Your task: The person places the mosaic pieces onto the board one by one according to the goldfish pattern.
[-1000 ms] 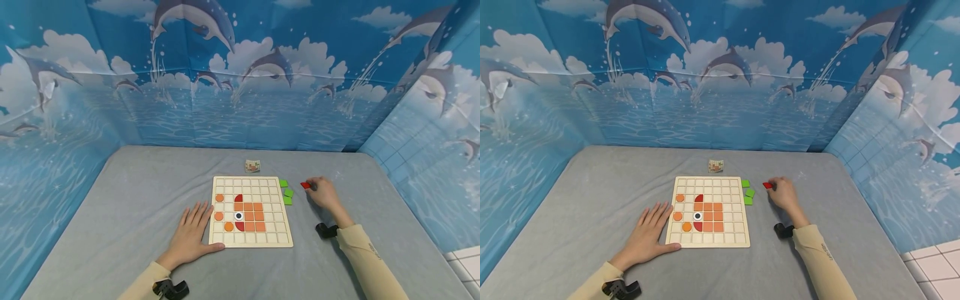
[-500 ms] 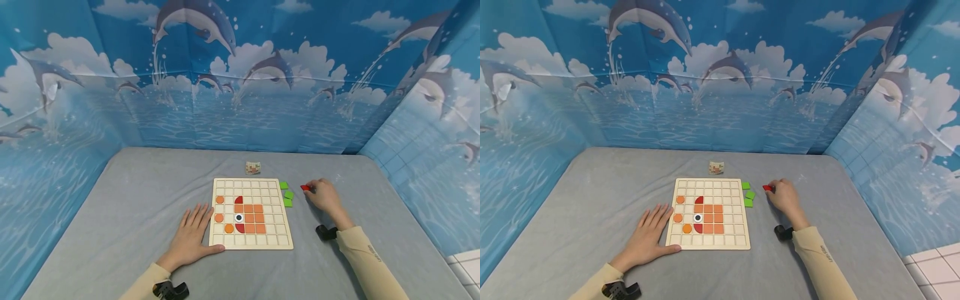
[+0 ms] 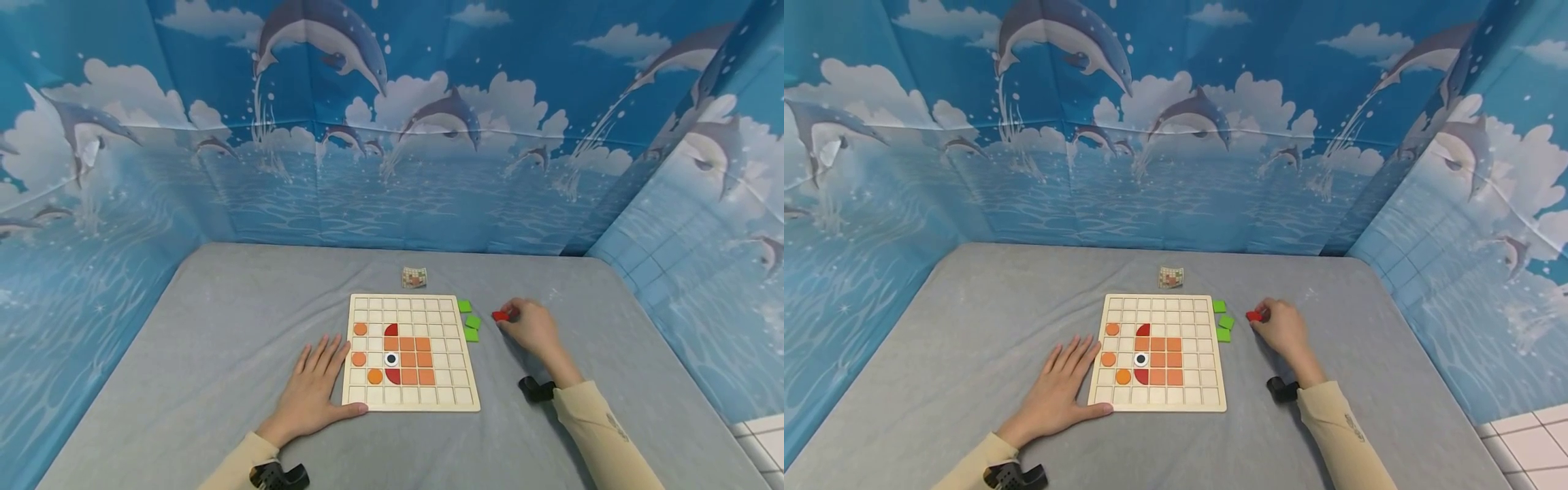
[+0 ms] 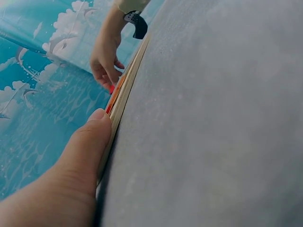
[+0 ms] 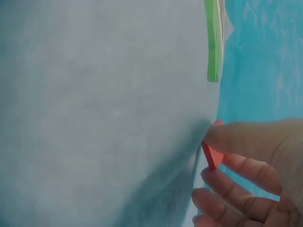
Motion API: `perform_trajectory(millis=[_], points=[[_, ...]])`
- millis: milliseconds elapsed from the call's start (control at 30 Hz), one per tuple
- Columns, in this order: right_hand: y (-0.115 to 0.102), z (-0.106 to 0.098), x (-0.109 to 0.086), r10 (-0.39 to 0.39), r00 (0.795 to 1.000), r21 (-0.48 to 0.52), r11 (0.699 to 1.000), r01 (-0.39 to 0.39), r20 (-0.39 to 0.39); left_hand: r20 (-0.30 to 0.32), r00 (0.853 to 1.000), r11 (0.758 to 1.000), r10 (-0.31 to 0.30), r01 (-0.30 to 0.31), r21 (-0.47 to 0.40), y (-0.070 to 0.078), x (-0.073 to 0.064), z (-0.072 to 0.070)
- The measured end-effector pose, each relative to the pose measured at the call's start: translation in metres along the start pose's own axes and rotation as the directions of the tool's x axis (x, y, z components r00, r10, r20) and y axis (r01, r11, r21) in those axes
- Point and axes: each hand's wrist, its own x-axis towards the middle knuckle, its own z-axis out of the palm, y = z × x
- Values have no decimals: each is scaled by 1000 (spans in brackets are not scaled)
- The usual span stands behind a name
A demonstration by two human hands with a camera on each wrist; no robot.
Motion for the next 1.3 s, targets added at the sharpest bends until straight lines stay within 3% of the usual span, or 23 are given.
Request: perform_trajectory(millis=[367,633,800,1067,1300], points=[[-2,-3,-11,10,999,31,999,-11,45,-2,1000,1000,2,-2,1,0,0,1],[-13,-2,-26,-27,998,127,992,19,65,-5,1000,1000,3,-3,4,-2,0,2],[-27,-1,-34,-41,994,210,977,19,98,-13,1000,1000,4,-3,4,-2,1,3],[-45,5,-44,-126,981,270,959,82,150,-10,1000,1000,-3,3,9,-3,0,4],[-58,10,-53,-167,964,385,920,76,209,-4,1000,1000,-8,9,13,-3,1,3]])
